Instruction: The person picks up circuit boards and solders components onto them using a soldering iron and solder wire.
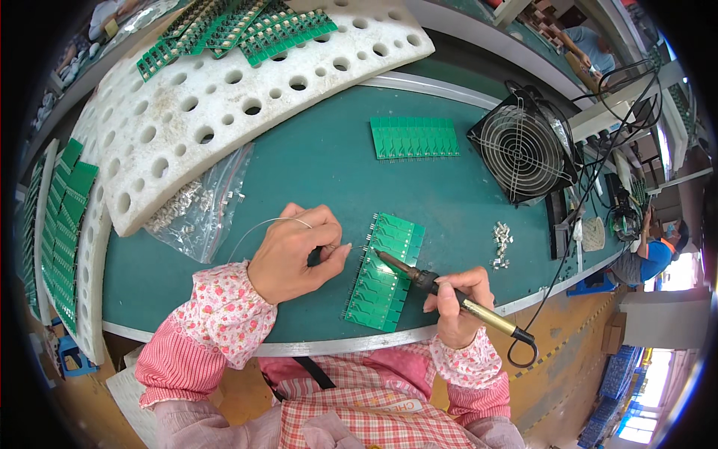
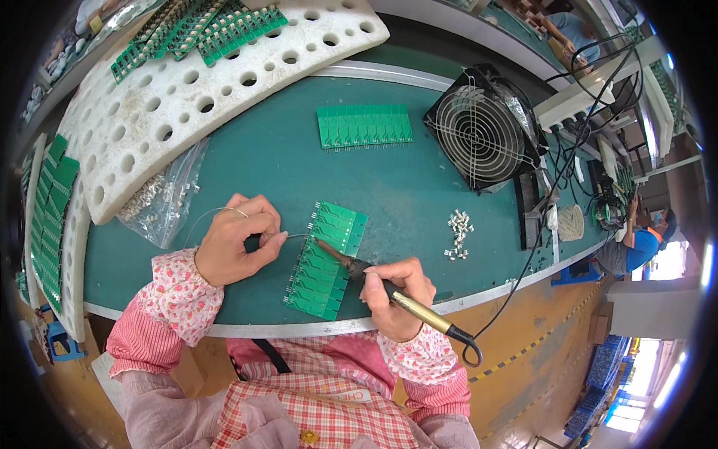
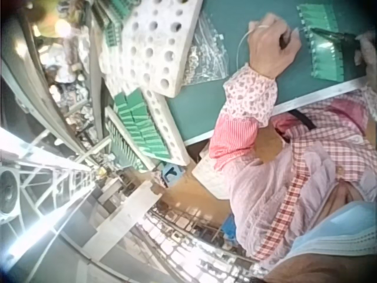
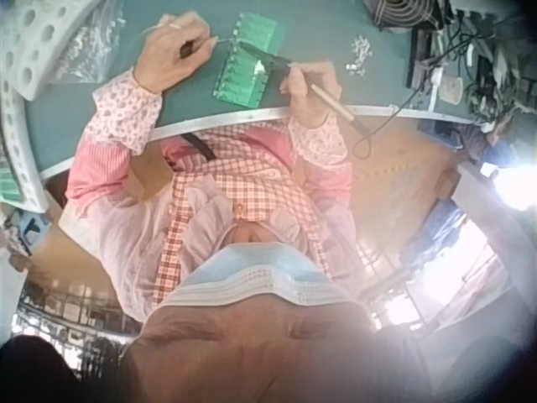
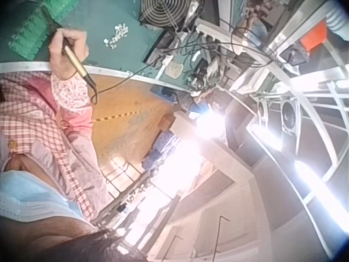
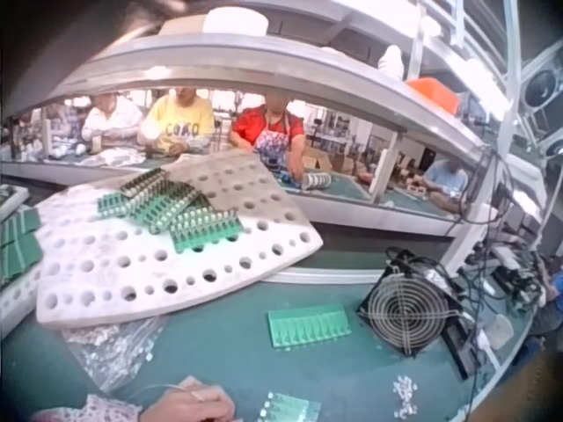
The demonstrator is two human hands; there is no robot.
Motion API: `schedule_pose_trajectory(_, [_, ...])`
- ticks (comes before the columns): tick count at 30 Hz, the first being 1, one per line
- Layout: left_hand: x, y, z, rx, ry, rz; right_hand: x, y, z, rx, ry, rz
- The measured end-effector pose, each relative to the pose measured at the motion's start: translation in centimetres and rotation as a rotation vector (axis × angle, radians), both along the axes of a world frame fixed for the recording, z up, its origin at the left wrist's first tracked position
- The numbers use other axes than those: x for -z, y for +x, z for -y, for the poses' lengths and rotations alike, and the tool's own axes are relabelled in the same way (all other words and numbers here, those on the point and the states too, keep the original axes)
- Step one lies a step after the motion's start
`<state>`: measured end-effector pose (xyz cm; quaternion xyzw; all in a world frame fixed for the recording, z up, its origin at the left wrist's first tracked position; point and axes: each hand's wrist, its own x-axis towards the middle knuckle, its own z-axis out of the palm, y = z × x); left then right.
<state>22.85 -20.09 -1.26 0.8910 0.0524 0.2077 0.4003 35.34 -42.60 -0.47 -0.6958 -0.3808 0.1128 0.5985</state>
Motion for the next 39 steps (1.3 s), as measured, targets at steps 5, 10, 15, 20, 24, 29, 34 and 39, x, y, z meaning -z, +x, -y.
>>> schedule_pose_trajectory(5, [-0.1, 0.0, 0.1, -0.011, -0.006, 0.015, -0.3, -0.2, -0.1, 0.084, 0.053, -0.128])
schedule_pose_trajectory(10, [-0.1, 0.2, 0.1, -0.002, 0.012, -0.002, -0.7, 0.0, -0.3, 0.034, -0.01, -0.107])
schedule_pose_trajectory(15, [0.1, 0.3, 0.2, -0.009, 0.041, 0.004, -0.5, 0.2, -0.3, -0.004, -0.027, -0.081])
schedule_pose_trajectory(20, [0.1, 0.2, 0.3, -0.009, 0.057, 0.014, -0.3, 0.1, -0.2, -0.007, -0.008, -0.078])
schedule_pose_trajectory(24, [0.1, 0.2, 0.5, -0.017, 0.079, 0.041, -0.2, 0.2, -0.2, -0.032, -0.001, -0.052])
schedule_pose_trajectory(29, [-0.1, 0.0, 0.4, -0.02, 0.056, 0.014, -0.2, -0.4, 0.0, 0.07, 0.05, -0.12])
schedule_pose_trajectory(34, [-0.1, -0.5, 0.4, -0.017, 0.01, 0.005, -0.1, -1.4, 0.9, 0.155, 0.089, -0.18])
schedule_pose_trajectory(39, [-0.3, -0.8, 0.2, 0.048, -0.008, -0.03, 0.0, -1.8, 1.1, 0.101, 0.063, -0.16])
